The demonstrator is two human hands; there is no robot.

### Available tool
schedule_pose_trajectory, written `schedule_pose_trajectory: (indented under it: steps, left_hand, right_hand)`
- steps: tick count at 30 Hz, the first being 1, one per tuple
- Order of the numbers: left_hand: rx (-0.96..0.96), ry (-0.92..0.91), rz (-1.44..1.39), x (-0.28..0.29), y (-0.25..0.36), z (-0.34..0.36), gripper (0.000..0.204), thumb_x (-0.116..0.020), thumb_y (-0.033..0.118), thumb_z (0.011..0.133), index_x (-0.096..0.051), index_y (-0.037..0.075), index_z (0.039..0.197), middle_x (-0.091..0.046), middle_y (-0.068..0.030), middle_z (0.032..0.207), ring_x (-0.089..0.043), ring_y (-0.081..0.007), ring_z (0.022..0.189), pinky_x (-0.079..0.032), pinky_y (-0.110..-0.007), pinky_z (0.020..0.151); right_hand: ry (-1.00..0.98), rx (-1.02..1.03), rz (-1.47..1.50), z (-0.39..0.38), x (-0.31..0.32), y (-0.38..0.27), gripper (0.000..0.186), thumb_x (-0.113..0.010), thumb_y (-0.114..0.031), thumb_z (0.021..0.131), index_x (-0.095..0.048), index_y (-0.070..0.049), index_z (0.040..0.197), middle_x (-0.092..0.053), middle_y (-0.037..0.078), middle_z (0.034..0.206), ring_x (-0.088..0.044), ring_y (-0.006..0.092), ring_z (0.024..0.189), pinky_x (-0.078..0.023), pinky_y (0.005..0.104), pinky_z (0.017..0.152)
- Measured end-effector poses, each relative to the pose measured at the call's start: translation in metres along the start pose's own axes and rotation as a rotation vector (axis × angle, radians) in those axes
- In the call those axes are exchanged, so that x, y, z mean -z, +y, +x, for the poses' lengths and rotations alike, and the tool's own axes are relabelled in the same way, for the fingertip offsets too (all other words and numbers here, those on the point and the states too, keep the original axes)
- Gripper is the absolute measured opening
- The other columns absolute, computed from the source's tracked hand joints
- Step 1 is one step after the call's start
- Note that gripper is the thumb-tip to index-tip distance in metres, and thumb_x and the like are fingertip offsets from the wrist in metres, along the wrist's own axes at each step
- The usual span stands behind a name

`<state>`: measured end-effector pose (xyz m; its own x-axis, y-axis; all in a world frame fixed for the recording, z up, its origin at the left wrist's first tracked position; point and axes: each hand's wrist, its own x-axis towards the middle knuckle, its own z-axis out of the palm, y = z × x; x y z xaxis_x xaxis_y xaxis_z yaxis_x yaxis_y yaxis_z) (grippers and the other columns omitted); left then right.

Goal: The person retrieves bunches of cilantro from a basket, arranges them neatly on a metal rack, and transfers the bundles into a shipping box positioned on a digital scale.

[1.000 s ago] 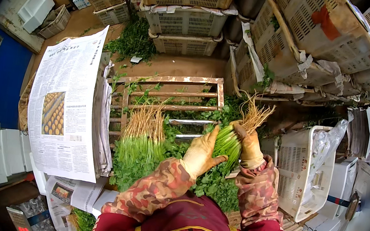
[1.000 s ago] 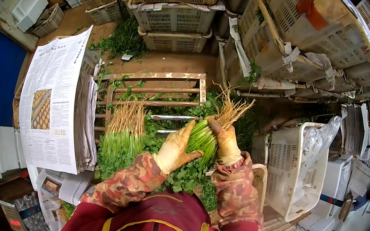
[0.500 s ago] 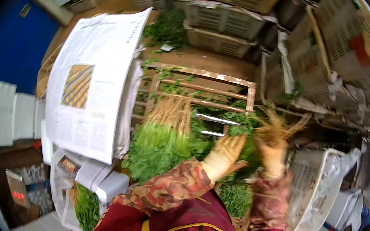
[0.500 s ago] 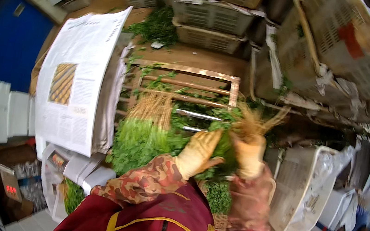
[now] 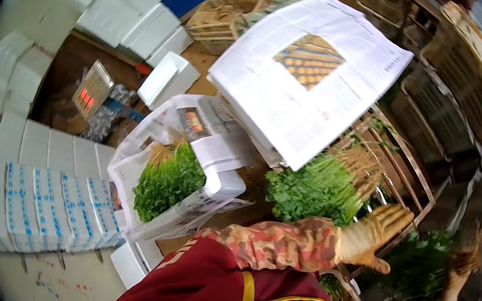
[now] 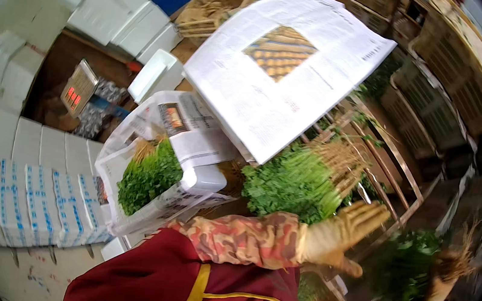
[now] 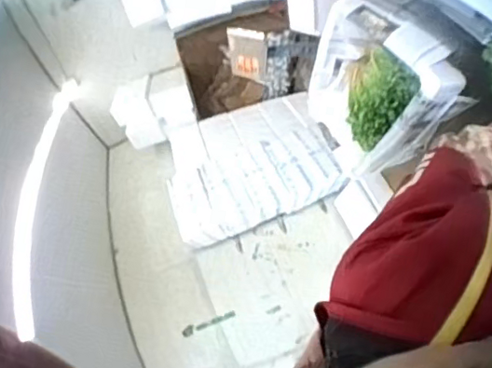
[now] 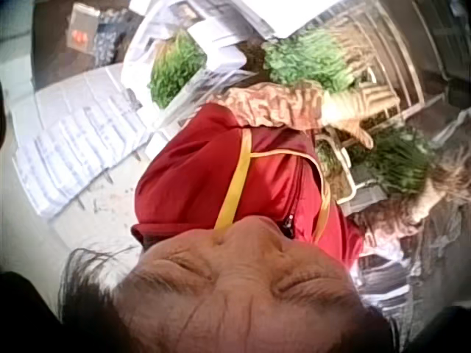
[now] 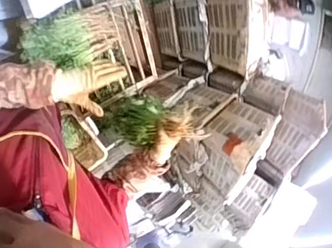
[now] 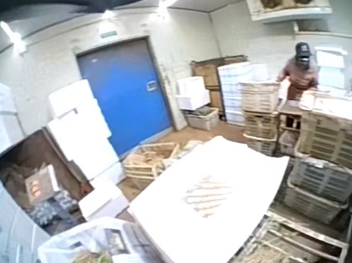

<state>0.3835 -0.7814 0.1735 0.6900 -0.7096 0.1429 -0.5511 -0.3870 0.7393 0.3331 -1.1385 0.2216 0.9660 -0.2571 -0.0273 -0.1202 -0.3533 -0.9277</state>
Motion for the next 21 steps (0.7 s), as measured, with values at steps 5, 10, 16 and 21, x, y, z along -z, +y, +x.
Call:
schedule_pose_trajectory:
  steps: [5, 10, 16, 21]
  left_hand:
    - [-0.049, 0.173, -0.858, 0.006, 0.003, -0.051, 0.114, -0.073, 0.056, 0.072, -0.010, 0.003, 0.151, -0.024, -0.0184, 0.152, -0.027, -0.0330, 0.140, -0.023, -0.042, 0.115]
    - [0.031, 0.434, -1.081, 0.067, -0.034, -0.134, 0.085, -0.078, 0.007, 0.074, -0.031, 0.006, 0.145, -0.053, -0.0060, 0.130, -0.049, -0.0144, 0.118, -0.042, -0.031, 0.101]
    - [0.379, 0.597, -0.985, 0.197, -0.060, -0.354, 0.070, -0.082, 0.016, 0.074, -0.047, 0.002, 0.133, -0.059, -0.0058, 0.122, -0.054, -0.0143, 0.110, -0.043, -0.033, 0.098]
    - [0.633, 0.951, -0.822, 0.242, -0.045, -0.584, 0.061, -0.080, 0.016, 0.073, -0.055, 0.001, 0.126, -0.063, -0.0069, 0.116, -0.057, -0.0175, 0.108, -0.046, -0.035, 0.093]
  right_hand:
    - [-0.236, -0.133, 0.507, -0.040, -0.202, -0.104, 0.038, -0.064, 0.000, 0.079, -0.053, -0.002, 0.115, -0.056, 0.004, 0.103, -0.054, 0.0125, 0.091, -0.045, 0.0260, 0.082]
    - [-0.277, -0.078, 0.618, -0.057, -0.348, -0.174, 0.046, -0.064, -0.010, 0.084, -0.048, -0.001, 0.125, -0.054, 0.006, 0.105, -0.057, 0.0166, 0.089, -0.049, 0.0294, 0.083]
    - [-1.001, 0.052, 0.652, -0.085, -0.517, -0.233, 0.053, -0.054, -0.034, 0.095, -0.047, 0.003, 0.132, -0.058, 0.012, 0.120, -0.056, 0.0205, 0.108, -0.043, 0.0333, 0.096]
    - [-1.187, 0.437, -0.051, -0.172, -0.697, -0.208, 0.051, -0.064, -0.036, 0.088, -0.055, -0.007, 0.129, -0.062, 0.016, 0.122, -0.061, 0.0282, 0.111, -0.045, 0.0355, 0.099]
